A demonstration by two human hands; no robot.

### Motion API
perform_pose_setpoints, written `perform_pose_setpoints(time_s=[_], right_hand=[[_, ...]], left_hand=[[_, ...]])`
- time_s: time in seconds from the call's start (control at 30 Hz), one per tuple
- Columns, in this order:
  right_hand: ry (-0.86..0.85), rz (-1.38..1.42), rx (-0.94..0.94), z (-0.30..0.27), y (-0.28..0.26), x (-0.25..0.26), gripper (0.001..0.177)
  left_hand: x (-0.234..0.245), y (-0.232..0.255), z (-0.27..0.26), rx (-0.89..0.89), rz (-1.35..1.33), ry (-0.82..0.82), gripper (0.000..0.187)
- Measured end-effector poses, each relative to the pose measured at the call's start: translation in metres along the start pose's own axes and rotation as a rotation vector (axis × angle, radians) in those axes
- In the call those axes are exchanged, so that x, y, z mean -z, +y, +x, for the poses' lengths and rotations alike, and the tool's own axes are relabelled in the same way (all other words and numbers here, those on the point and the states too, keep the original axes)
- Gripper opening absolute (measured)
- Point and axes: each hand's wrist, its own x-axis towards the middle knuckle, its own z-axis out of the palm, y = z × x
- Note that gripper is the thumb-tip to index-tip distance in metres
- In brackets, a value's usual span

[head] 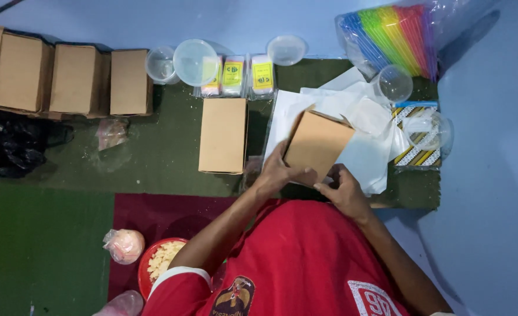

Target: Portioning food ingredients into bags, wrapping a food item in paper, and placing it in a box

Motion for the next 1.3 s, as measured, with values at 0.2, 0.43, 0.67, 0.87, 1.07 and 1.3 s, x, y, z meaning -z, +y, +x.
perform_pose_setpoints(time_s=[0.2,0.43,0.67,0.87,1.07,1.3], right_hand=[[0.046,-0.153,-0.010,0.003,0.004,0.009,0.052],[0.119,0.047,0.117,-0.002,-0.031,0.020,0.074],[0.236,0.126,0.412,0.002,-0.035,0.033,0.083],[0.253,0.114,0.512,-0.009,-0.042,0.035,0.073],[0.339,-0.058,0.674,-0.029,-0.081,0.035,0.062],[0.386,-0.119,0.868,-0.025,-0.076,0.035,0.055]], left_hand=[[0.003,-0.024,0.002,-0.007,0.052,-0.066,0.074],[0.017,-0.021,-0.003,-0.030,0.201,-0.046,0.071],[0.012,-0.030,-0.013,-0.227,0.324,-0.006,0.066],[0.013,-0.036,-0.016,-0.380,0.306,-0.001,0.062],[0.007,-0.041,-0.020,-0.495,0.281,0.017,0.065],[0.005,-0.024,-0.027,-0.505,0.235,0.022,0.062]])
